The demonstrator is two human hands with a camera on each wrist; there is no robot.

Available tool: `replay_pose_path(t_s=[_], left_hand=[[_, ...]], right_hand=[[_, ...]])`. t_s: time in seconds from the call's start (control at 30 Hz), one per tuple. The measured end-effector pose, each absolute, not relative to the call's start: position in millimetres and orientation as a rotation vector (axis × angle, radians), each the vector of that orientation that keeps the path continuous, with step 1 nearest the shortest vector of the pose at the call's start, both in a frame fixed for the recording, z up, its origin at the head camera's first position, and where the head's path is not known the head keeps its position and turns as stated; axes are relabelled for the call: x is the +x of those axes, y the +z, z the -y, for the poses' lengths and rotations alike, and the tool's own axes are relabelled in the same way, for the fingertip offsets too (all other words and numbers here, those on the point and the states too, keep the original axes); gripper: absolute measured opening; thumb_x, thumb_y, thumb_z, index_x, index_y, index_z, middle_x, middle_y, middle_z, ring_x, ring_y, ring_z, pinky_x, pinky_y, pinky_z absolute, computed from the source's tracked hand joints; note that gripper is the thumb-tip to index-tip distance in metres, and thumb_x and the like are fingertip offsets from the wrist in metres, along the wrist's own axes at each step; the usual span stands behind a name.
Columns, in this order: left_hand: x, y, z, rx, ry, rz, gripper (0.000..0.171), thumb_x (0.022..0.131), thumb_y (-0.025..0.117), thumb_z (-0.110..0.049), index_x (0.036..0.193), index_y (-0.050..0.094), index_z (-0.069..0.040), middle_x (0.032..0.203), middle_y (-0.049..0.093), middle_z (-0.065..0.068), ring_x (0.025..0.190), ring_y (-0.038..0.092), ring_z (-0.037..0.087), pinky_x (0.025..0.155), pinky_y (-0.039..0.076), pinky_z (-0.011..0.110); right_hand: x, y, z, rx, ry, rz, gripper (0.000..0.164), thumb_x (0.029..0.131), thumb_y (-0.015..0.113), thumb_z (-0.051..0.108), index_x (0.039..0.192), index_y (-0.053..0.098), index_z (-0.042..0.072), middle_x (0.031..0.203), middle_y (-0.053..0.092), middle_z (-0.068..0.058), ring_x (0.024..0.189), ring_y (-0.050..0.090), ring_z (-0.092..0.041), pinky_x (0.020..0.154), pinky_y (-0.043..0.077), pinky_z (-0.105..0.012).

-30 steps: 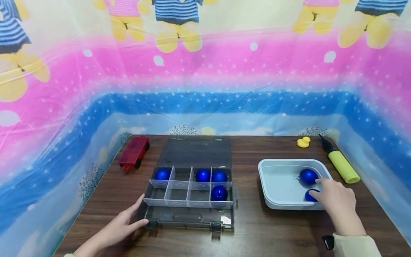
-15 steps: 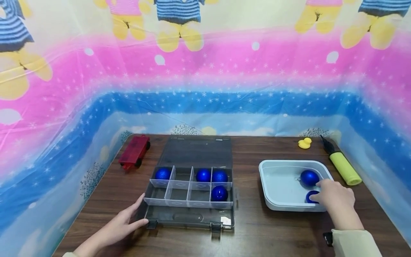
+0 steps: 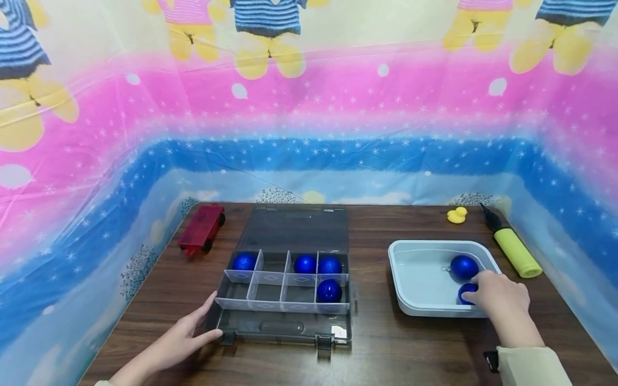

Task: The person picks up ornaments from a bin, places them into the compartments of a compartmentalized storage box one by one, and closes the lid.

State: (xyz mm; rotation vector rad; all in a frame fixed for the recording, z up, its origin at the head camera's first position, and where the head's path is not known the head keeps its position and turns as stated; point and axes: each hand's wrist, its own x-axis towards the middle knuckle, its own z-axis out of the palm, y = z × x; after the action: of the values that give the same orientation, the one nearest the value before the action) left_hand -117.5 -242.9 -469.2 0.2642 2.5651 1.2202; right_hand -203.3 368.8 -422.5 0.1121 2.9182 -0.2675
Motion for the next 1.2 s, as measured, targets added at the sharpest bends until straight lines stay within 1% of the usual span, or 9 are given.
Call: replay_pose_path(t_s=[0.2,0.33,0.4,0.5,0.6,0.73,0.8,1.03,1.2], left_hand=[[-116.3,-469.7,242.5,0.272,1.214,-2.586,0.087,0.094,0.064,-0.036,0.154,0.011,-0.003,0.153,0.018,0.025,0.137,0.024,0.041,0.105,0.026,0.057],[-116.0,-470.0,241.7,0.279,1.221,-2.585,0.086,0.094,0.063,-0.035,0.154,0.011,-0.002,0.153,0.018,0.025,0.137,0.024,0.041,0.105,0.027,0.057],[-116.0,-469.8,241.3,0.282,1.222,-2.583,0.087,0.094,0.063,-0.035,0.154,0.011,-0.001,0.153,0.018,0.025,0.137,0.024,0.041,0.105,0.026,0.057],[-116.5,-469.1,241.0,0.277,1.219,-2.575,0.087,0.094,0.063,-0.036,0.154,0.01,-0.002,0.154,0.018,0.025,0.137,0.024,0.041,0.105,0.026,0.058],[-116.9,-468.7,241.3,0.269,1.212,-2.575,0.087,0.094,0.063,-0.036,0.154,0.01,-0.003,0.153,0.018,0.025,0.137,0.023,0.041,0.105,0.025,0.058],[-117.0,-468.8,241.8,0.254,1.211,-2.573,0.087,0.094,0.064,-0.036,0.154,0.011,-0.003,0.153,0.018,0.025,0.137,0.023,0.041,0.105,0.026,0.058],[-117.1,-468.8,241.9,0.243,1.213,-2.572,0.087,0.093,0.064,-0.035,0.154,0.011,-0.004,0.154,0.018,0.025,0.137,0.024,0.041,0.105,0.026,0.058],[-117.5,-468.7,241.6,0.234,1.209,-2.573,0.086,0.093,0.064,-0.035,0.154,0.011,-0.003,0.154,0.018,0.025,0.137,0.024,0.041,0.105,0.026,0.057],[-117.8,-469.1,241.4,0.24,1.215,-2.57,0.086,0.094,0.063,-0.034,0.154,0.011,-0.003,0.153,0.018,0.025,0.137,0.024,0.041,0.105,0.026,0.058]], right_hand=[[-195.3,-418.2,-362.0,0.054,-0.292,-3.088,0.071,0.077,0.079,0.042,0.12,0.06,-0.01,0.111,0.058,-0.036,0.086,0.057,-0.049,0.061,0.04,-0.052],[-190.9,-413.6,-351.5,0.014,-0.39,-3.244,0.066,0.08,0.077,0.042,0.124,0.06,-0.004,0.107,0.061,-0.034,0.066,0.058,-0.037,0.053,0.037,-0.044],[-189.7,-411.6,-345.5,-0.012,-0.436,-3.326,0.062,0.081,0.077,0.04,0.124,0.062,-0.002,0.098,0.065,-0.03,0.056,0.054,-0.027,0.05,0.036,-0.041],[-187.1,-408.8,-335.8,-0.063,-0.499,-3.456,0.056,0.08,0.079,0.035,0.121,0.064,0.0,0.082,0.067,-0.022,0.049,0.048,-0.021,0.05,0.034,-0.041],[-184.9,-404.7,-325.5,-0.117,-0.568,-3.535,0.054,0.08,0.079,0.032,0.122,0.064,0.002,0.09,0.068,-0.022,0.057,0.055,-0.031,0.055,0.035,-0.047],[-183.4,-398.5,-308.9,-0.219,-0.662,-3.578,0.053,0.08,0.08,0.029,0.124,0.064,0.003,0.115,0.061,-0.029,0.087,0.059,-0.046,0.066,0.038,-0.058],[-182.9,-396.2,-299.7,-0.281,-0.695,-3.596,0.052,0.079,0.081,0.026,0.124,0.064,0.004,0.114,0.062,-0.028,0.093,0.059,-0.047,0.069,0.039,-0.06],[-179.6,-389.8,-261.7,-0.481,-0.79,-3.616,0.052,0.077,0.083,0.022,0.125,0.065,0.009,0.115,0.065,-0.02,0.088,0.063,-0.039,0.069,0.044,-0.054],[-179.5,-392.4,-235.2,-0.619,-0.873,-3.562,0.054,0.077,0.083,0.021,0.127,0.065,0.013,0.119,0.065,-0.015,0.104,0.06,-0.037,0.08,0.042,-0.059]])
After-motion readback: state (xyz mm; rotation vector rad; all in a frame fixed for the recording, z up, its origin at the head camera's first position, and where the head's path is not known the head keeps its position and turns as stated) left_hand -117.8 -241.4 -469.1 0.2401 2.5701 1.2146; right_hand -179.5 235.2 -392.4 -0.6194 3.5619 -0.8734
